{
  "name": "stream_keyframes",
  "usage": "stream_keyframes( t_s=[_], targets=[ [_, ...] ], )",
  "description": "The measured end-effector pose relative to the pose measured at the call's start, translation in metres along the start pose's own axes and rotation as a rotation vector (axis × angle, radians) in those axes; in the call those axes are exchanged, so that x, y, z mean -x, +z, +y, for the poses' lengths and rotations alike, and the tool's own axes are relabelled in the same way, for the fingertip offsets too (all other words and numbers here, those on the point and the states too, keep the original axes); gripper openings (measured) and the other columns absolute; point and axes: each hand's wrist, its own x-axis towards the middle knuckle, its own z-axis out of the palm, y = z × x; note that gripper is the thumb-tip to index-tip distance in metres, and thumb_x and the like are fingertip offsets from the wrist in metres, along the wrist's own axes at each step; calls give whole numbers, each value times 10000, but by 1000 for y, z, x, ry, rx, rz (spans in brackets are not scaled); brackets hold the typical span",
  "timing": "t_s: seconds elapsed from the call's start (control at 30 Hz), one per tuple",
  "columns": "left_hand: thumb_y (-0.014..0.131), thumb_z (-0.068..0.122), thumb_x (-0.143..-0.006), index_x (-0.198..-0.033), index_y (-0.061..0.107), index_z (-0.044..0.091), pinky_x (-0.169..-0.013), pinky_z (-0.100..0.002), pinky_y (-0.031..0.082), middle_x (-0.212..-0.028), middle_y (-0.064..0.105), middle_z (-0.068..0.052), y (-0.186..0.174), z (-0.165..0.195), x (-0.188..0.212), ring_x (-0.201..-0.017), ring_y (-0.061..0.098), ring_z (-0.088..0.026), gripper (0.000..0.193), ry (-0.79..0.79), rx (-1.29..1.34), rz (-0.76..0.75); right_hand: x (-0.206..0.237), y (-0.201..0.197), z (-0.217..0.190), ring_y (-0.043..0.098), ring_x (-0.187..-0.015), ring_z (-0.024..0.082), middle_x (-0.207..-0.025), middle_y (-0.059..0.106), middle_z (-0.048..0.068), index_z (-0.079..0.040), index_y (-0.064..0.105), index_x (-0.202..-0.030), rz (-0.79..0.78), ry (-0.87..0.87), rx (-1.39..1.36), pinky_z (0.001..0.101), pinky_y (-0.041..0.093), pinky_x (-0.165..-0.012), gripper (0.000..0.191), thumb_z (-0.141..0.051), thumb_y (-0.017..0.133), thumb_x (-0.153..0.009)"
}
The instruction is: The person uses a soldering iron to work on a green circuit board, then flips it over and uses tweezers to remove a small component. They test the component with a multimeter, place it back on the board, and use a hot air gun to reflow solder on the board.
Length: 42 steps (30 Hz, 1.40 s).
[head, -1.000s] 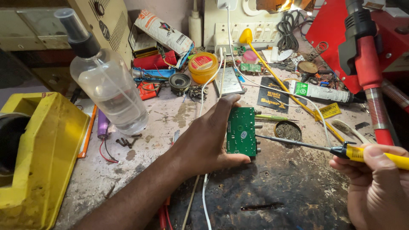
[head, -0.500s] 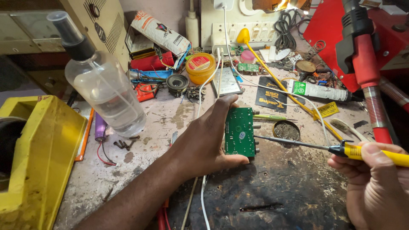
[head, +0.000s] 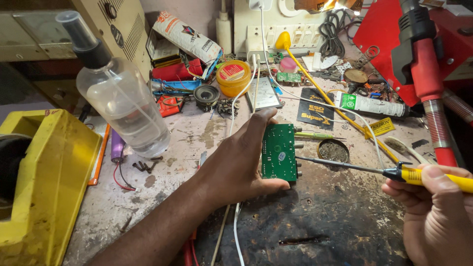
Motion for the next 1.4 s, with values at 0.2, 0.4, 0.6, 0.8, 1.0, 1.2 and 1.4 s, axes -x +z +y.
stream_keyframes(
  t_s=[0.2,0.4,0.6,0.8,1.0,1.2,1.4],
  targets=[
    [970,372,-647,-1494,255,24,-1011,-474,519,-1364,568,-295,0,2,-1,-1263,599,-460,1162,-12,-7,2,2,6,-6,725,-840,271,-958,666,188,16,565,-1067,6,-7,28,454,647,-859,144,-93,553,-1159],
    [972,378,-645,-1499,243,26,-998,-476,528,-1362,566,-295,0,3,-1,-1250,602,-462,1177,-28,-12,-9,1,3,-4,730,-843,276,-954,671,204,21,572,-1065,-16,-16,36,458,651,-873,152,-93,552,-1165],
    [969,386,-641,-1507,236,33,-976,-476,539,-1357,574,-281,1,3,0,-1214,624,-456,1188,-51,0,-21,-3,-4,1,730,-831,276,-965,678,203,6,556,-1074,16,15,-18,451,648,-860,119,-89,551,-1145],
    [970,385,-646,-1511,232,31,-972,-474,542,-1352,575,-280,1,2,0,-1218,627,-456,1191,-34,1,-14,-1,-7,5,725,-829,282,-970,675,212,17,543,-1068,12,4,11,454,647,-863,133,-90,556,-1147],
    [969,395,-644,-1514,227,31,-971,-475,540,-1351,574,-278,1,2,0,-1214,628,-451,1200,-39,-1,-23,-2,-6,4,728,-830,281,-970,679,210,15,544,-1061,14,8,-3,454,645,-858,129,-87,550,-1140],
    [969,393,-639,-1517,229,30,-971,-478,541,-1349,577,-284,1,1,-1,-1212,628,-455,1205,-29,-5,-14,-2,-7,5,726,-826,284,-954,679,212,24,558,-1059,-5,-1,-4,463,645,-865,131,-72,545,-1146],
    [965,399,-654,-1525,226,30,-976,-476,540,-1355,580,-281,1,0,1,-1211,630,-455,1200,-38,6,-20,-3,-12,7,727,-826,299,-934,671,221,58,554,-999,-46,5,6,459,645,-854,185,-61,525,-1137]
  ],
)
